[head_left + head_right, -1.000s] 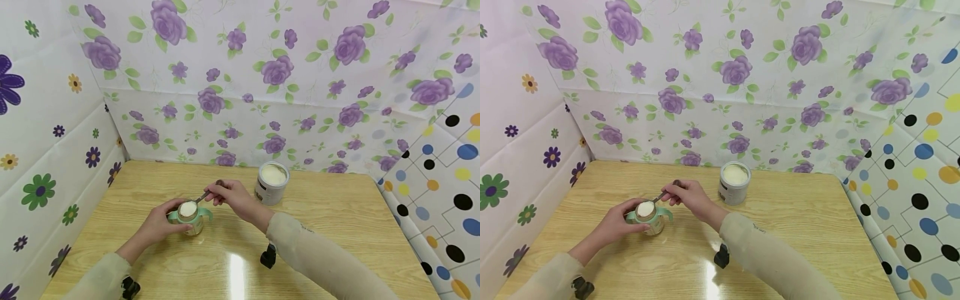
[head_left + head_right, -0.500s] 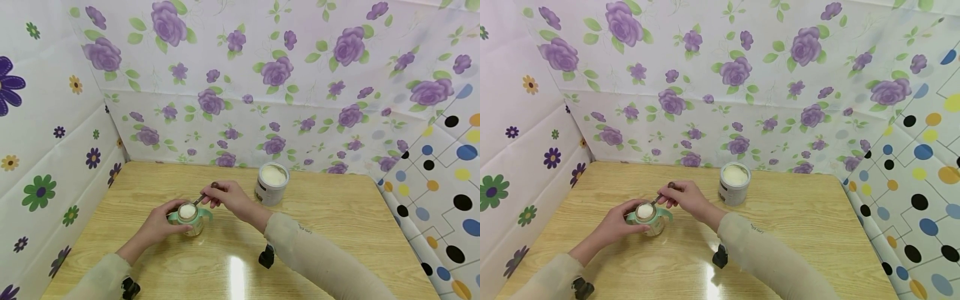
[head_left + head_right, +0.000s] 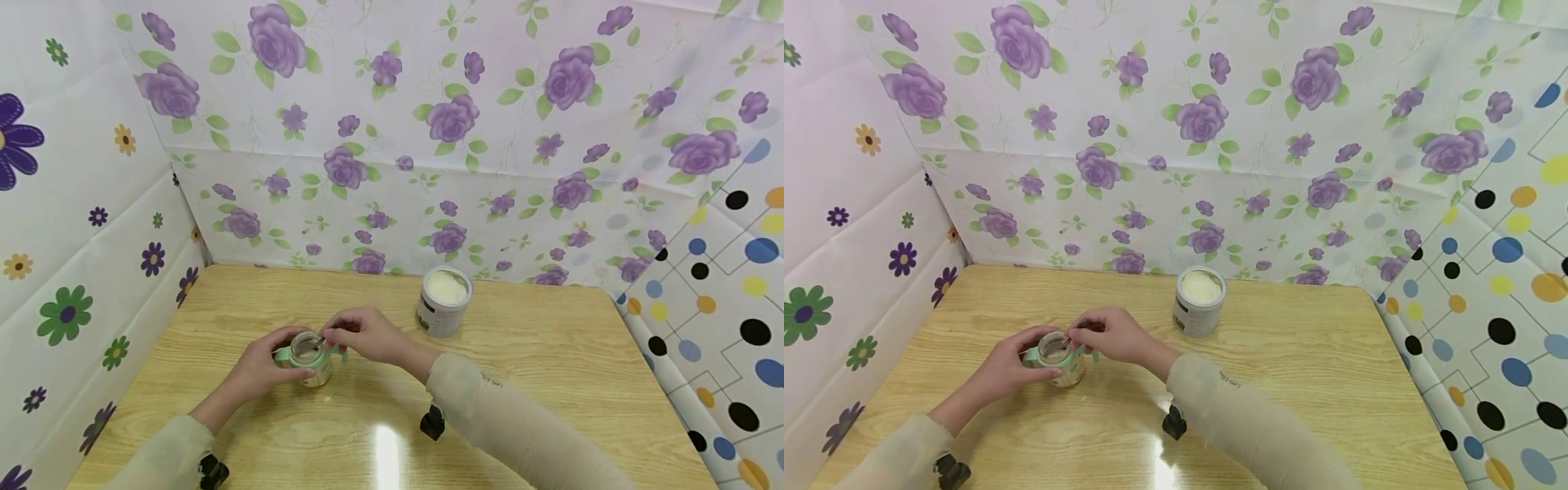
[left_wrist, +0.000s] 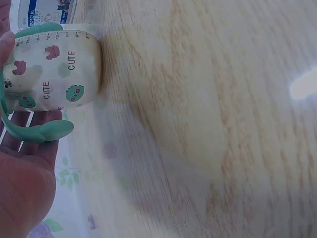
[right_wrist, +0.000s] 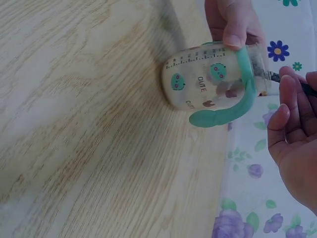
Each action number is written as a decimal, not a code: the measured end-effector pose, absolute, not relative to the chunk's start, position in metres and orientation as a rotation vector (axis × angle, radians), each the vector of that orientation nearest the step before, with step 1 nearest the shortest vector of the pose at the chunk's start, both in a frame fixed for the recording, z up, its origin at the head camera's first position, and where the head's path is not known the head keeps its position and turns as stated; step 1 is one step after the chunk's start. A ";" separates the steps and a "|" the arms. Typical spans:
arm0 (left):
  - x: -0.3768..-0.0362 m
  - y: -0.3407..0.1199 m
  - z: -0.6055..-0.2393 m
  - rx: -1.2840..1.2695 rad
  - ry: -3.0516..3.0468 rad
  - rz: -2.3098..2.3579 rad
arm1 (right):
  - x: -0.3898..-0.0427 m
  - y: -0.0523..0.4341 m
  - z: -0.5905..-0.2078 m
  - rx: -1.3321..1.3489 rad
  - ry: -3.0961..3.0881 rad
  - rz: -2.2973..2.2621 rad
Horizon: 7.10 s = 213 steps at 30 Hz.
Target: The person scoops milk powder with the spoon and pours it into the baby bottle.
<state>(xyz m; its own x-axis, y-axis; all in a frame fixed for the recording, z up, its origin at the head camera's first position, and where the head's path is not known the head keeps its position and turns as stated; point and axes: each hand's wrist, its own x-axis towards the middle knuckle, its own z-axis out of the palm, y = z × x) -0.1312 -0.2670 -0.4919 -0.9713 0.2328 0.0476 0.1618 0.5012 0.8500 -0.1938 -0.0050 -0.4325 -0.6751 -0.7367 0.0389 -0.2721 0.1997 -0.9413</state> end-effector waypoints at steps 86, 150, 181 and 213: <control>-0.134 -0.268 -0.493 0.362 2.702 1.428 | -0.246 0.206 -0.411 -0.089 1.737 -2.433; -0.213 -0.079 -0.403 0.403 2.700 1.411 | -0.254 0.210 -0.458 -0.070 2.152 -2.177; -0.247 -0.018 -0.501 0.288 2.580 1.771 | -0.253 0.213 -0.461 -0.081 2.181 -2.159; -0.253 -0.015 -0.505 0.318 2.570 1.795 | -0.265 0.221 -0.397 -0.825 2.859 -1.183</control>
<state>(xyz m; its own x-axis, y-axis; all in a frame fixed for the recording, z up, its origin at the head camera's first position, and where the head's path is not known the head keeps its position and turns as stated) -0.2533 -0.0155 -0.5055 -0.9795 0.1595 0.1227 0.1701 0.3302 0.9284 -0.2651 0.2214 -0.3969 -0.8654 -0.4374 0.2445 -0.4823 0.5948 -0.6431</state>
